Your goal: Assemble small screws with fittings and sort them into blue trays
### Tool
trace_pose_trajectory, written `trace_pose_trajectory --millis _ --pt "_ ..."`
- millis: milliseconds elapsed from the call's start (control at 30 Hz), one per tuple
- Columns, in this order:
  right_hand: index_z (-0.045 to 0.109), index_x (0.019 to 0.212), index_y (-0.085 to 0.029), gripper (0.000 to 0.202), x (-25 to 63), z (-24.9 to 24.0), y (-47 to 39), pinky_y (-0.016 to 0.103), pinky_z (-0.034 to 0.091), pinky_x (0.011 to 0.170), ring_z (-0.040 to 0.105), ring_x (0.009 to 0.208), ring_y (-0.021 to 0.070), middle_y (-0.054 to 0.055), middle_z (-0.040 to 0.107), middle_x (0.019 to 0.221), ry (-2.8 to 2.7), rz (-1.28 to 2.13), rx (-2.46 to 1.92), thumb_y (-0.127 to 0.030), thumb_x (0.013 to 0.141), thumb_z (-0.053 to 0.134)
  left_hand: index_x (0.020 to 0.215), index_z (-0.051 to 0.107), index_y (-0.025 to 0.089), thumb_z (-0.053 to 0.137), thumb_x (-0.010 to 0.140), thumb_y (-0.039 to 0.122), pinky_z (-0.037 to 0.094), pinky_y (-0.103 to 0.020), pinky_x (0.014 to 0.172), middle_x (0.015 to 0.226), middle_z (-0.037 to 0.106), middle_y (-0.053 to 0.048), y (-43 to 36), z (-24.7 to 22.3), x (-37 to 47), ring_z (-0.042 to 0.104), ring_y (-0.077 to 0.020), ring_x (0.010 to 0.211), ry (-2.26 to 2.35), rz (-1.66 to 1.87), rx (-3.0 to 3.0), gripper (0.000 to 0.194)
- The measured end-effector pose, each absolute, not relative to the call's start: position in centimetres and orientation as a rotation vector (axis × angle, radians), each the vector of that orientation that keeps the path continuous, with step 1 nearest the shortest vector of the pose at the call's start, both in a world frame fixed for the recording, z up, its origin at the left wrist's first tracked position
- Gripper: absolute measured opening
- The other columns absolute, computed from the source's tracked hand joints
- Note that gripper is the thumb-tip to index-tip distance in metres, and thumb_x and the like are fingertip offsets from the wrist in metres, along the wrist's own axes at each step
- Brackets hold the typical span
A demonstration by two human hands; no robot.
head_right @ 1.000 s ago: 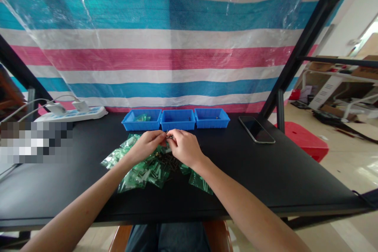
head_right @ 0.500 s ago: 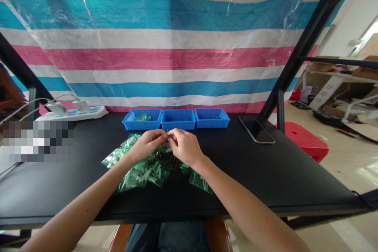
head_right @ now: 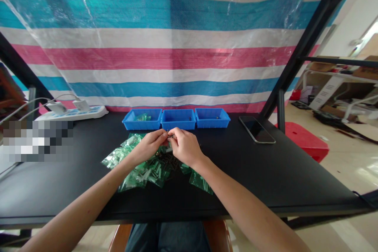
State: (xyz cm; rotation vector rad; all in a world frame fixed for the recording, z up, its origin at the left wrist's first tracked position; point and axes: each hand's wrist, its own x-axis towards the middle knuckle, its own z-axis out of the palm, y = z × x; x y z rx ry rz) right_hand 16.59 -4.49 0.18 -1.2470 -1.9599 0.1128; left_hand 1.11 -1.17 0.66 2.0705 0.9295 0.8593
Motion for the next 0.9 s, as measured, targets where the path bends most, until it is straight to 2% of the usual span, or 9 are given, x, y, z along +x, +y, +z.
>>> trace_pose_trajectory --millis 233,633,800,900 --pt "0.057 0.087 -0.017 0.009 16.72 0.03 -4.34 0.023 0.042 0.06 0.058 0.06 0.0134 0.0 0.062 0.065 -1.903 0.147 -1.216 -0.014 0.08 0.053 0.081 0.057 0.013 0.048 0.081 0.042 0.037 -0.023 0.06 0.074 0.057 -0.003 -0.82 0.63 0.89 0.048 -0.0129 0.067 0.832 0.886 1.972 0.03" --pt "0.056 0.088 -0.018 0.01 16.6 -0.06 -4.44 0.023 0.042 0.059 0.057 0.061 0.0139 0.001 0.061 0.067 -1.925 0.141 -1.192 -0.015 0.08 0.051 0.075 0.056 0.014 0.04 0.085 0.044 0.036 -0.022 0.058 0.066 0.051 0.0 -0.59 -0.01 0.86 0.044 -0.0118 0.062 0.896 0.857 1.998 0.035" --pt "0.057 0.092 -0.018 0.013 16.61 0.2 -4.49 0.023 0.041 0.058 0.056 0.058 0.0132 0.0 0.061 0.065 -1.882 0.209 -1.22 -0.023 0.081 0.053 0.077 0.056 0.013 0.041 0.085 0.042 0.038 -0.023 0.061 0.069 0.054 -0.001 -0.6 0.15 0.84 0.046 -0.0126 0.064 0.916 0.9 2.024 0.034" --pt "0.058 0.087 -0.018 0.011 16.63 0.28 -4.43 0.022 0.04 0.056 0.056 0.057 0.0132 0.0 0.062 0.063 -1.86 0.219 -1.242 -0.026 0.082 0.052 0.079 0.057 0.013 0.042 0.085 0.042 0.039 -0.023 0.063 0.072 0.059 -0.002 -0.63 0.32 0.84 0.049 -0.0134 0.066 0.934 0.928 2.045 0.033"
